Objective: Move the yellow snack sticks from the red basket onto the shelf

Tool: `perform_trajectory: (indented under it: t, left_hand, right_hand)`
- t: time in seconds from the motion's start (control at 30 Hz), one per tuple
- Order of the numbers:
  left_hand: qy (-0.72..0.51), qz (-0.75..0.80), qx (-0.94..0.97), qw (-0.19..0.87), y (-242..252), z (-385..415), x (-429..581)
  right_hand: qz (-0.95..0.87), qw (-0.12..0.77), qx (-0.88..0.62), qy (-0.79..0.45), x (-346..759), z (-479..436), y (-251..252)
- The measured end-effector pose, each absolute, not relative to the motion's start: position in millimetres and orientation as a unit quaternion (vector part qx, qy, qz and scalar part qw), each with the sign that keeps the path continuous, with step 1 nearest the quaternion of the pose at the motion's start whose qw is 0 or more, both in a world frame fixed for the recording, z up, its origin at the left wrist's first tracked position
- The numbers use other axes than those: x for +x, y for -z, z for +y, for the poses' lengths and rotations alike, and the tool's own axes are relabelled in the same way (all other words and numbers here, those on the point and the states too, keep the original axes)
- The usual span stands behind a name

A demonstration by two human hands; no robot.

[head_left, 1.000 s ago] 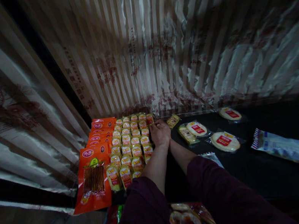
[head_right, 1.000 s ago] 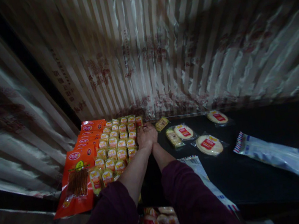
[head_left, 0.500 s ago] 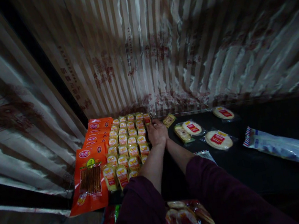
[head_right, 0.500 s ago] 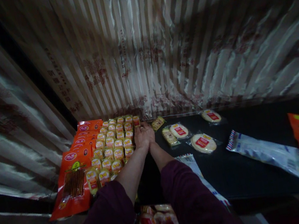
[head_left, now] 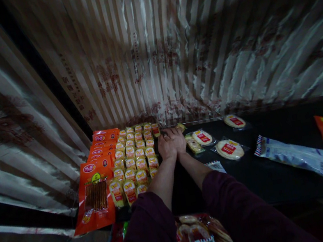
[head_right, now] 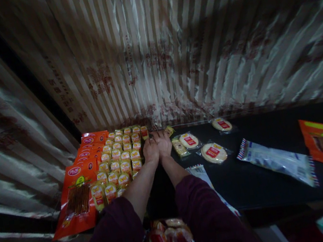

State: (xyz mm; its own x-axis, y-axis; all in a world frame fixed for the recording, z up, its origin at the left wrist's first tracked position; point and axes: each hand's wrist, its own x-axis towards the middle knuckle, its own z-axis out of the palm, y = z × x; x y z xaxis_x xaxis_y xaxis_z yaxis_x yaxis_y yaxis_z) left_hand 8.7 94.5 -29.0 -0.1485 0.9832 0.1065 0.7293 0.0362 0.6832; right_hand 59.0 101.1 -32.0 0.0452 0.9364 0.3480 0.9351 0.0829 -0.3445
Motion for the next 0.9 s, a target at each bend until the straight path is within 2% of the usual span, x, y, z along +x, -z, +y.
perform_trajectory:
  t: [0.13, 0.37, 0.9]
  left_hand:
    - [-0.336, 0.679, 0.555, 0.342, 21, 85, 11]
    - [-0.398, 0.636, 0.505, 0.427, 26, 79, 19]
    - [-0.472, 0.575, 0.41, 0.528, 31, 6, 17]
  right_hand:
    - [-0.67, 0.163, -0.724, 0.04, 79, 102, 24]
    - [-0.712, 0.033, -0.702, -0.01, 82, 99, 22]
    - [-0.693, 0.054, -0.714, -0.087, 78, 21, 1]
